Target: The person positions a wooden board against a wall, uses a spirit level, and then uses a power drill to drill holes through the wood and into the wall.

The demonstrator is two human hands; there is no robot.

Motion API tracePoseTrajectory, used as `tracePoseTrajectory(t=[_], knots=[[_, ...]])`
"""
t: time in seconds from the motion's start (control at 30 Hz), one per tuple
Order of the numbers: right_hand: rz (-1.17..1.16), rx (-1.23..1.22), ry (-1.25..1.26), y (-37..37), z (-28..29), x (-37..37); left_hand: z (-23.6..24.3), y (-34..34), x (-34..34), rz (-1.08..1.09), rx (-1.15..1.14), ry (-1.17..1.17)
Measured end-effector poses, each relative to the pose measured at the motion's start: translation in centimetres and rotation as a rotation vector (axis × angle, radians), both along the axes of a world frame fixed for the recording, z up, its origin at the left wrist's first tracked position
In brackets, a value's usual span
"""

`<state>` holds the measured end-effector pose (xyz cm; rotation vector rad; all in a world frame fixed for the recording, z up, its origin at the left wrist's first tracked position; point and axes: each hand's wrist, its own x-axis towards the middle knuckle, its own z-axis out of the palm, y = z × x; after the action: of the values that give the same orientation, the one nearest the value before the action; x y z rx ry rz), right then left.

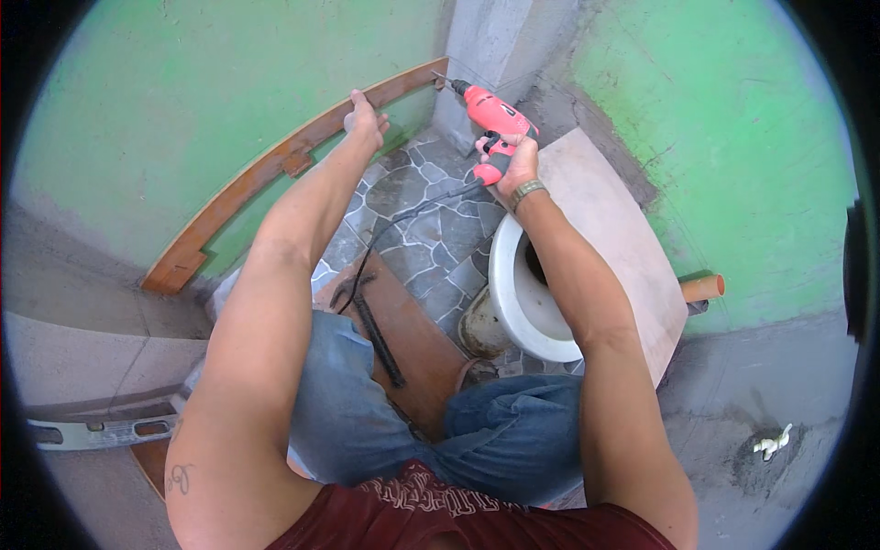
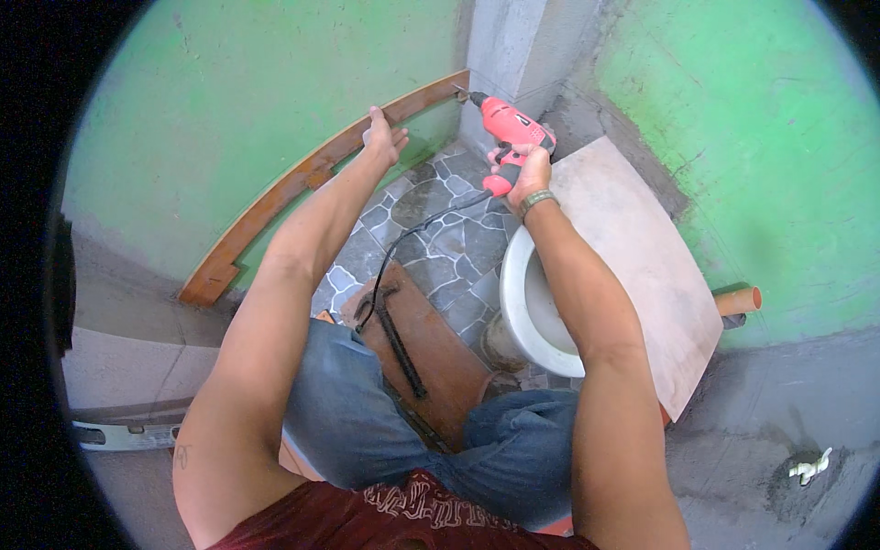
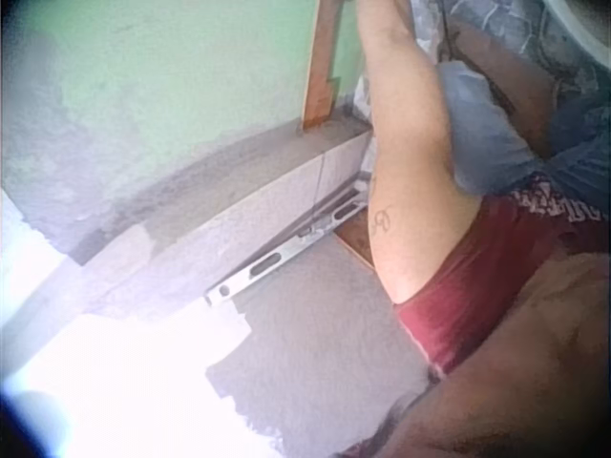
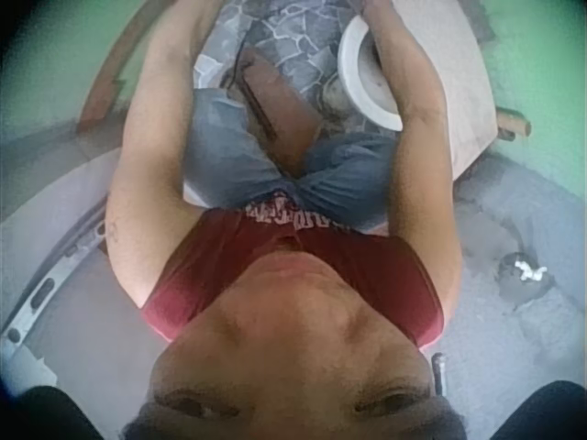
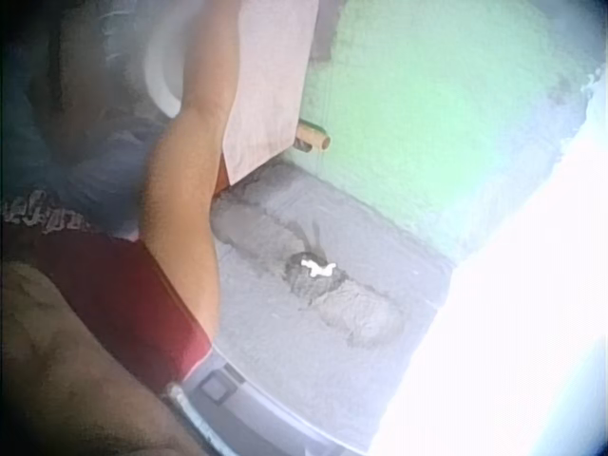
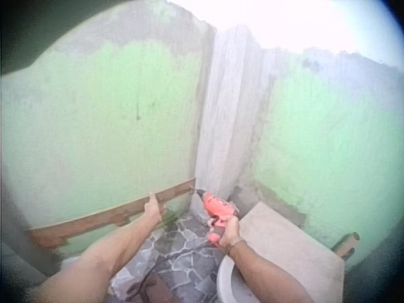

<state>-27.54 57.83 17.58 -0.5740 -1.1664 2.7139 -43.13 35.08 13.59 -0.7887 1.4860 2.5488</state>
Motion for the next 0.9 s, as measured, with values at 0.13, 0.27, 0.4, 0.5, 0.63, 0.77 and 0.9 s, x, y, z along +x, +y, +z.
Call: tracePoseTrajectory(t=[0.13, 0.27, 0.4, 0.5, 0.63, 0.77, 0.9], knots=[[0.015, -0.03, -0.003, 0.5, -0.2, -0.8, 0.3, 0.4, 0.2, 0.009, 0.035, -0.03], [0.026, 0.051, 0.001, 1.8, -0.9, -1.8, 1.2, 1.9, -0.1, -0.013, 0.076, -0.032], [-0.034, 0.065, -0.096, 2.8, -1.1, -2.5, 2.0, 4.7, -0.6, 0.045, 0.19, -0.045], [-0.003, 0.049, -0.113, 2.2, -1.1, -2.4, 1.5, 4.4, -1.9, 0.08, 0.313, -0.018], [0.028, 0.172, -0.089, 4.0, -1.0, -2.8, 1.6, 6.5, -2.3, 0.223, 0.275, -0.055], [-0.057, 0.137, -0.061, 3.3, -0.7, -3.2, 1.0, 7.0, -1.6, 0.245, 0.248, 0.009], [-0.022, 0.156, -0.094, 1.9, -0.4, -1.0, 0.7, 7.0, -1.2, 0.236, 0.221, -0.03]])
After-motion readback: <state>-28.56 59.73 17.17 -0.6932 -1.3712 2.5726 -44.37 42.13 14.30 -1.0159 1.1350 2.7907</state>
